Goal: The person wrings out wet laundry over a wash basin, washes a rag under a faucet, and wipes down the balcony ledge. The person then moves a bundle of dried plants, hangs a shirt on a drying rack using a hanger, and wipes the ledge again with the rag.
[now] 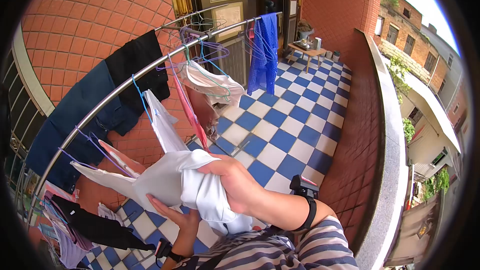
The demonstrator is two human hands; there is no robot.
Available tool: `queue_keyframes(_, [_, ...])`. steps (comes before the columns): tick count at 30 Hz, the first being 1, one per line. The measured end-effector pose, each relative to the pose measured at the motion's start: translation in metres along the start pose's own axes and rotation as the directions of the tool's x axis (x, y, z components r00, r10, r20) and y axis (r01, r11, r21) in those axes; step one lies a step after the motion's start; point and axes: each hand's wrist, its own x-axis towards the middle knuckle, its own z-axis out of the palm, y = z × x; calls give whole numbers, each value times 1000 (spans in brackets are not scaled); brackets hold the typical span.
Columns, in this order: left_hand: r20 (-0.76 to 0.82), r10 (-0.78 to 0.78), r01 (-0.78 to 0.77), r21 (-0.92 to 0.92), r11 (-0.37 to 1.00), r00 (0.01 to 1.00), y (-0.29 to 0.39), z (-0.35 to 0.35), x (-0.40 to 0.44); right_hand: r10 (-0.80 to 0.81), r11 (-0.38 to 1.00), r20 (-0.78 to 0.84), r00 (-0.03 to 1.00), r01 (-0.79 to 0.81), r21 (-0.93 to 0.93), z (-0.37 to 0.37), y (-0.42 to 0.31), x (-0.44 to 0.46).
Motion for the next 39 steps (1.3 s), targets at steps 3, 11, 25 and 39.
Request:
queue_keyframes(3, [-17,80,-78,76,994,997,8,30,23,-2,1000,-26,1000,3,23,-35,-45,2])
queue_keyframes(11, [449,-107,327,-448,832,887,38,123,75,-448,878,-266,854,476,49,-88,-171,18])
queue_keyframes(25, [950,280,736,-289,612,141,71,369,62,-578,815,-328,747,511,-272,-104,-277,88])
queue_keyframes(39, [670,-194,674,-593,441,717,45,401,146,-510,270,-341,790,-229,-935,-366,-364,171])
